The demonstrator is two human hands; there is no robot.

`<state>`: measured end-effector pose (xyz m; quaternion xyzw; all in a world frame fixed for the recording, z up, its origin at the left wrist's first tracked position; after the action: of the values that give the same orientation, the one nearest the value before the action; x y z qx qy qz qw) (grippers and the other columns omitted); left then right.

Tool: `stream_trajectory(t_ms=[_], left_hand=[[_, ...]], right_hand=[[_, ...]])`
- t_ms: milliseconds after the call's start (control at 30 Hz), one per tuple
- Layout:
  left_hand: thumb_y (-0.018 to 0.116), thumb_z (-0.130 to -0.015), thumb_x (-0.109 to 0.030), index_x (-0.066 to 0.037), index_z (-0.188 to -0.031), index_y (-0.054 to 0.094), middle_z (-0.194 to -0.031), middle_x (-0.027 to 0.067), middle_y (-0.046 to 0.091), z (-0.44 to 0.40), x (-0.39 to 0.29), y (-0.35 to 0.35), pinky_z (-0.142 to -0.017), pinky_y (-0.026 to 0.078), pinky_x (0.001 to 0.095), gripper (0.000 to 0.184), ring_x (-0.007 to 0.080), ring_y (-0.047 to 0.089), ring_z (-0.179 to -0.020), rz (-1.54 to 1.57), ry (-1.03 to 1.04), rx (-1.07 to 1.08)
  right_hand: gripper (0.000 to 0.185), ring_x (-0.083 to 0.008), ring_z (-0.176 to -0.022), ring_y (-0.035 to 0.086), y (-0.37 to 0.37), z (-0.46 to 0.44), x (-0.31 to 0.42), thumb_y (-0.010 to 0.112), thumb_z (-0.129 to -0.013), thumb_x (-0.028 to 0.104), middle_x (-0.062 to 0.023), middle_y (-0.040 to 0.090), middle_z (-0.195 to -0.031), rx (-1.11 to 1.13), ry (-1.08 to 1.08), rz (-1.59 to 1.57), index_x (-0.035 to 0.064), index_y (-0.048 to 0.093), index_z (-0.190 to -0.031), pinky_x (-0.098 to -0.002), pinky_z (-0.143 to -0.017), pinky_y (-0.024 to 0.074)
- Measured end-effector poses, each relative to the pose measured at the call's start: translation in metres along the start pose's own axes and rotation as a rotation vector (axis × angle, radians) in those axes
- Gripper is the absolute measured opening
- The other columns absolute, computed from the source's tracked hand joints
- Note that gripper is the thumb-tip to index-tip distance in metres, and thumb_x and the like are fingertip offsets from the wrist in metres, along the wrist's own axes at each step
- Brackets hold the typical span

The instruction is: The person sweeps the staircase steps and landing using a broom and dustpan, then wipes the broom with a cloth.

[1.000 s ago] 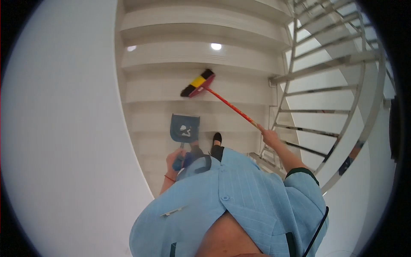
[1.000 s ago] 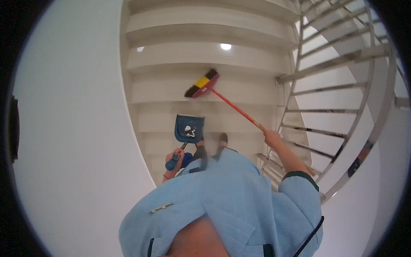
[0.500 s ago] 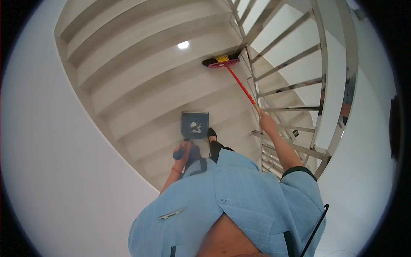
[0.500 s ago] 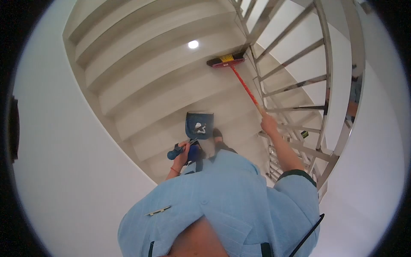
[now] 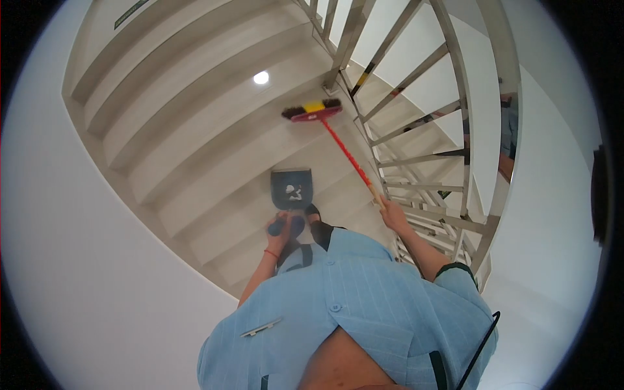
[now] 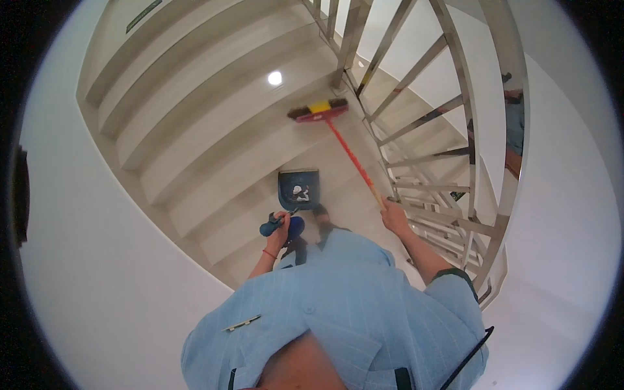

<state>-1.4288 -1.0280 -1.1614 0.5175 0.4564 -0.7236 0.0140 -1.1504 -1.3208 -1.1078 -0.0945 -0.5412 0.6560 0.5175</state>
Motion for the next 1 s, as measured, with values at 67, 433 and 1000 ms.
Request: stream_trajectory(t_ms=[67,433,1000], left_hand=[[0.059,-0.089,-0.020,-0.012,-0.091,0.063,-0.081,0.0090,0.066,0.009,0.003,0.003,-0.067,0.050,0.0387,0.009,0.0293,0.065,-0.075,0.045,0.003,-0.013],[0.062,-0.088,-0.018,-0.008,-0.102,0.066,-0.087,0.0111,0.068,0.025,0.000,0.013,-0.071,0.051,0.0370,0.018,0.0286,0.067,-0.081,-0.046,0.029,0.046],[0.065,-0.079,-0.010,-0.007,-0.087,0.062,-0.079,0.0072,0.065,0.013,-0.026,-0.014,-0.066,0.048,0.0269,0.008,0.0187,0.061,-0.069,0.167,-0.053,-0.192]], right_hand=[[0.057,-0.0466,-0.087,0.061,0.008,-0.021,0.000,0.052,-0.079,0.006,-0.0303,0.063,-0.093,-0.021,0.101,0.069,0.0041,0.047,-0.135,-0.0511,-0.080,0.0475],[0.060,-0.0465,-0.091,0.061,0.022,-0.003,-0.027,0.049,-0.080,0.004,-0.0309,0.062,-0.093,0.094,-0.027,0.054,0.0039,0.039,-0.140,-0.0518,-0.084,0.0472],[0.064,-0.0422,-0.081,0.063,-0.033,-0.032,0.061,0.054,-0.083,0.005,-0.0296,0.062,-0.088,0.335,-0.118,0.115,0.0119,0.037,-0.145,-0.0429,-0.075,0.0486]])
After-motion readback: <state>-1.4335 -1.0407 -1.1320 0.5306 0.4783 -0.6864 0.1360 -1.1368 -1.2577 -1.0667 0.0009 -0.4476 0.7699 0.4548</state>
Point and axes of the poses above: each hand's wrist, its own z-axis away from the middle knuckle, its own y-axis out of the palm, x = y × z, the point moved 2 cm from there along -z, towards the middle knuckle
